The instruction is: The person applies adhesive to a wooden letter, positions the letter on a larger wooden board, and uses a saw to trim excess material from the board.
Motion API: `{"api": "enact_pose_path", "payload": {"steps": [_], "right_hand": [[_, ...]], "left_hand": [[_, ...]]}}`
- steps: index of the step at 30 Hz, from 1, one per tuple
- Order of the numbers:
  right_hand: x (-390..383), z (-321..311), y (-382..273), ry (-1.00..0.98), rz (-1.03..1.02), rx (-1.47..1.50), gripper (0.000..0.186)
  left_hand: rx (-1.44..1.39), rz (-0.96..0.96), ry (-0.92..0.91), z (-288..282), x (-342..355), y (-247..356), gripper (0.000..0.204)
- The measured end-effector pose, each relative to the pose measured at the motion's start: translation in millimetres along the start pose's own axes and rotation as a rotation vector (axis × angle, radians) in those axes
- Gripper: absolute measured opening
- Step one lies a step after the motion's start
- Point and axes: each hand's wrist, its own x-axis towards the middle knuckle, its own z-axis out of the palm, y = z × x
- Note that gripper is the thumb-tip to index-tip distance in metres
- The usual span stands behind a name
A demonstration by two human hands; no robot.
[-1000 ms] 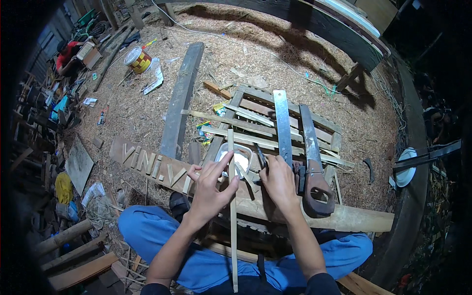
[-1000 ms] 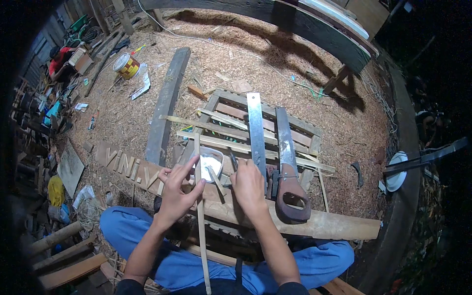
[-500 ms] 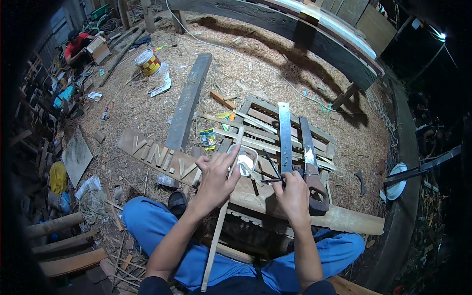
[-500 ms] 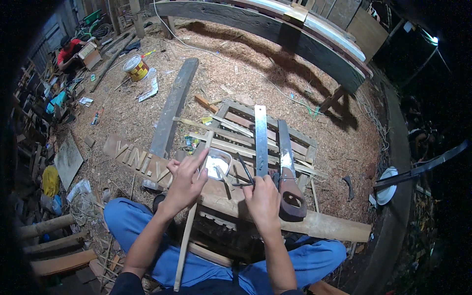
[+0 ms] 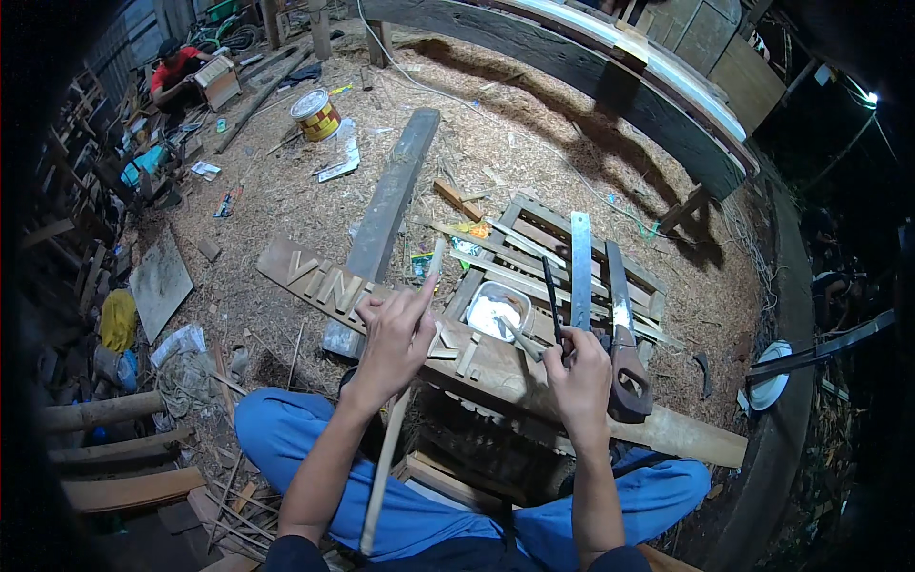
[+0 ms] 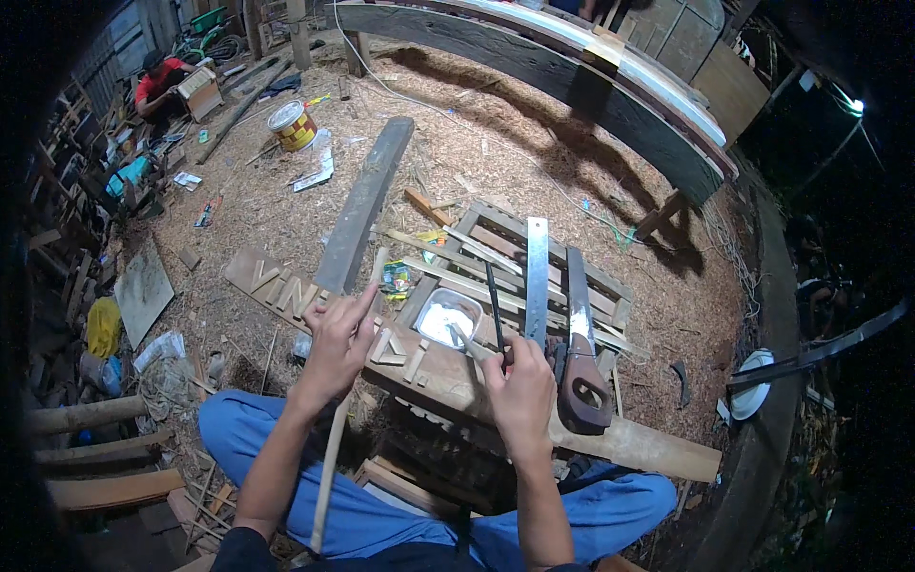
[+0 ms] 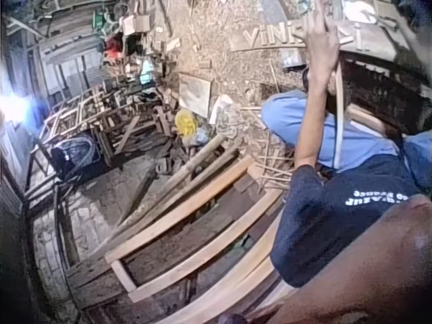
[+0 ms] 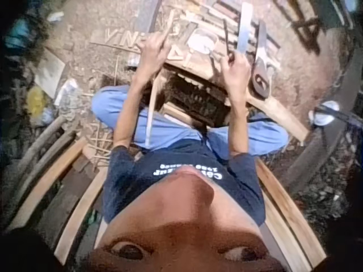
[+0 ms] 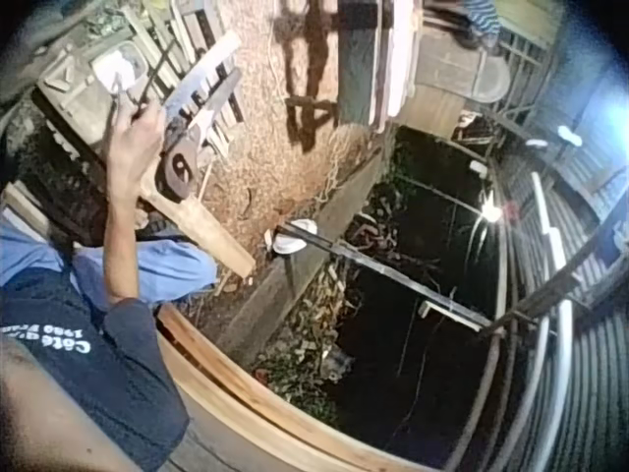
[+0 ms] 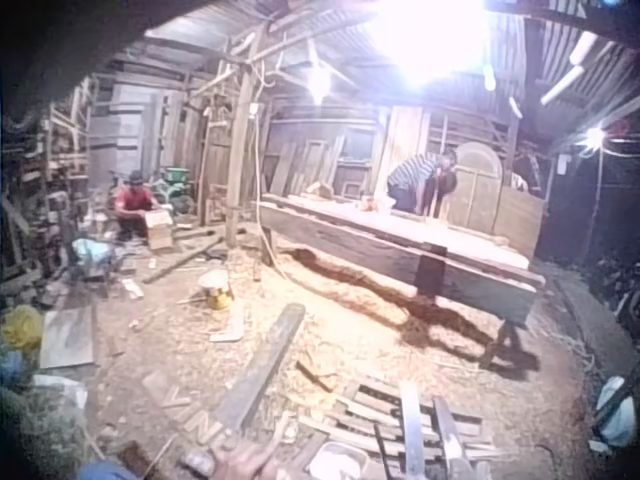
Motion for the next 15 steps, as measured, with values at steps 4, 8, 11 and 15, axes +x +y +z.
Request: {"api": "enact_pose_path", "payload": {"steps": [4,8,11,15], "right_hand": [[0,8,-6,0.017,-0.039,0.065,0.025],[-4,15,-17,-0.002,-0.059,0.135,0.025],[-7,21,-18,-0.029,-0.058,0.184,0.026],[-9,29,-15,-0.018,-0.077,0.359,0.026]], "left_hand": [[0.028,0.060,0.015,3,2,8,0.057],[0.076,0.108,-0.050,10,-23,9,0.058],[0.081,0.090,-0.090,12,-38,10,0.059],[0.077,0.109,-0.068,10,-43,12,0.062]]}}
